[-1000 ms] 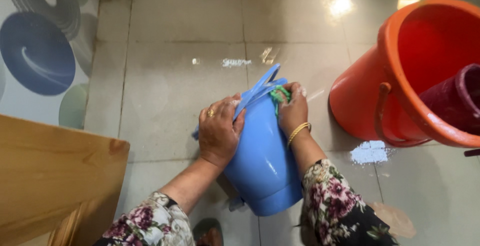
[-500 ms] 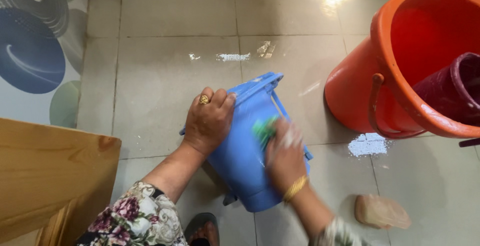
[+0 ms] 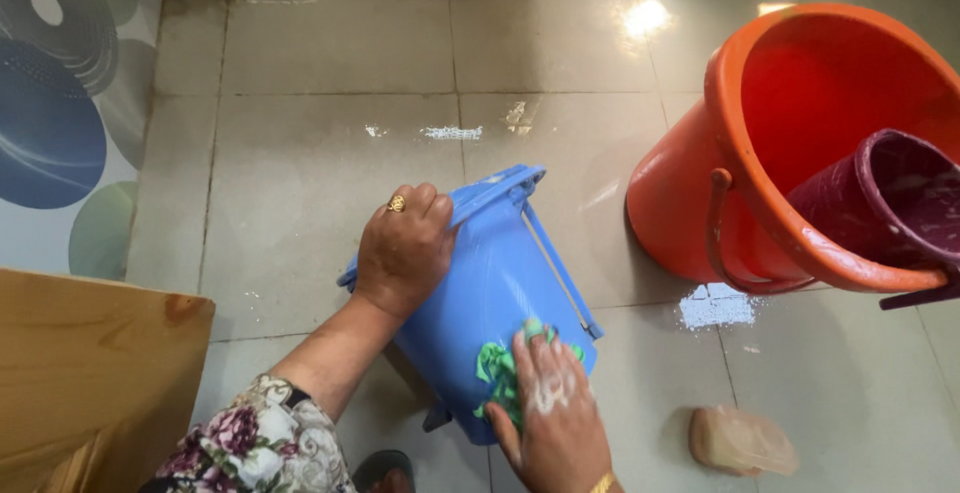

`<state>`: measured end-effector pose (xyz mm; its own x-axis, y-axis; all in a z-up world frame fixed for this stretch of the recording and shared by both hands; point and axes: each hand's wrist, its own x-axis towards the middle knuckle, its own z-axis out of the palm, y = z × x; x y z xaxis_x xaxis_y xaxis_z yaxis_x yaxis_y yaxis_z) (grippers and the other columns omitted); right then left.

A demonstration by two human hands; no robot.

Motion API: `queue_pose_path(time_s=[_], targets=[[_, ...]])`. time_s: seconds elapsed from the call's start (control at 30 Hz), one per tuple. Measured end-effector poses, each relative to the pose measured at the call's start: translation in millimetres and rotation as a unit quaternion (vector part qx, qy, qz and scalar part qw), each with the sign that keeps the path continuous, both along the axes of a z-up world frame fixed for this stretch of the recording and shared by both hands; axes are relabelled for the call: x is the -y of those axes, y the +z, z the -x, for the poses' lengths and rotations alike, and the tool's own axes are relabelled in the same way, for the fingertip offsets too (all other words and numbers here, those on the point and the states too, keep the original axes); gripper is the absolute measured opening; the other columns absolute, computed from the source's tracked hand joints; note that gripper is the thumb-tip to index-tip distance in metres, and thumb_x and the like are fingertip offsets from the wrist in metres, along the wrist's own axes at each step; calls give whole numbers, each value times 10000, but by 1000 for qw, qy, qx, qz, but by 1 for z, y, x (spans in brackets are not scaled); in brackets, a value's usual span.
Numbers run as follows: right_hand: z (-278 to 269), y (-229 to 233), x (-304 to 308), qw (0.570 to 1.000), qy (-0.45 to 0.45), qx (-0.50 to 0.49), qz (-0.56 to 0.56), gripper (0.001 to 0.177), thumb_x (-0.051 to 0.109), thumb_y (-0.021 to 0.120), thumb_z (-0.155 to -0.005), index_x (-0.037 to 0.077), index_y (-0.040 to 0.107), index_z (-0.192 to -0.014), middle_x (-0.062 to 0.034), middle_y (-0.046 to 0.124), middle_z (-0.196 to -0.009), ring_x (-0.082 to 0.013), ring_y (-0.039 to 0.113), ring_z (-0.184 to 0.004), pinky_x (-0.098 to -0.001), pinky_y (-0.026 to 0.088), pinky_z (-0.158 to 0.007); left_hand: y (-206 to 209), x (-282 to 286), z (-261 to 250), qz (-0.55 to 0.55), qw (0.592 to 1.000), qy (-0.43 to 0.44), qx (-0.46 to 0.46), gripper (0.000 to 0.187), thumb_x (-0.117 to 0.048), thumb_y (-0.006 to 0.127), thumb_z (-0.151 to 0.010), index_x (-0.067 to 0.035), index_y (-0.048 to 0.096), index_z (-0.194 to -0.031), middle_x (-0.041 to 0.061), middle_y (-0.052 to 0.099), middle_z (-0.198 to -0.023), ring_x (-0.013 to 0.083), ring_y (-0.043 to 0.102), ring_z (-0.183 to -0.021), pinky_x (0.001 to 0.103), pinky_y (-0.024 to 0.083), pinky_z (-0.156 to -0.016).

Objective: The person cleans a small blue bucket and its lid with a cloth and soapy water, wiping the inside and outside of both items.

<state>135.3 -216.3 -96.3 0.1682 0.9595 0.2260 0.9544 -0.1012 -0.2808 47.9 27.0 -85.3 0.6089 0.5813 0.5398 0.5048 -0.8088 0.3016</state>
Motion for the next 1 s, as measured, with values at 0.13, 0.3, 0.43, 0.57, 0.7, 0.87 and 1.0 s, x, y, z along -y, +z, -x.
queue_pose_path(time_s=[0.13,0.3,0.43,0.57,0.7,0.87,1.0], targets=[[-40,-15,-63,996,-42,-75,0,967,541,697,-860,-87,356,-1511,-317,411,-1514,-482,356,-1421,-518,250,-1179,-8,3,4,-1,1000,-6,-12,201,-158,758,-807,-81,595,-894,91,596,-948,295,620,-903,427,535,-757],[-53,-13,-135,989,-84,-115,37,971,612,659,-904,-110,367,-1484,-312,420,-1520,-465,333,-1450,-474,245,-1189,1,4,2,-22,999,31,-34,214,-178,752,-813,-79,596,-919,88,597,-941,294,627,-893,431,536,-740],[-56,-4,-54,982,-86,-147,81,992,605,705,-833,-95,391,-1462,-292,445,-1510,-418,367,-1446,-459,266,-1195,0,8,4,4,998,53,-46,229,-203,759,-830,-67,592,-907,99,594,-921,297,632,-868,431,533,-711],[-48,2,-7,982,-109,-120,94,1136,634,803,-697,-101,378,-1451,-327,420,-1521,-491,299,-1457,-501,236,-1133,-5,6,4,24,998,37,-46,238,-210,765,-869,-61,584,-907,98,588,-912,289,623,-851,418,544,-730],[-59,-10,-81,981,-99,-150,75,1146,679,768,-722,-97,373,-1466,-296,438,-1498,-435,350,-1432,-468,268,-1185,-6,2,-2,-15,999,29,-36,239,-165,758,-774,-71,589,-914,92,603,-929,289,634,-878,423,537,-723],[-56,-7,-142,987,-82,-130,47,1130,682,757,-780,-141,373,-1453,-328,435,-1500,-447,371,-1440,-465,280,-1191,0,-5,-3,-23,998,40,-35,249,-207,774,-824,-76,582,-913,95,594,-918,306,625,-880,436,530,-722],[-62,3,-66,977,-83,-179,76,1106,633,794,-723,-107,397,-1444,-288,465,-1489,-437,385,-1427,-459,306,-1169,4,-3,-5,-8,996,59,-62,250,-213,775,-809,-83,582,-904,90,595,-924,297,628,-883,436,530,-718]])
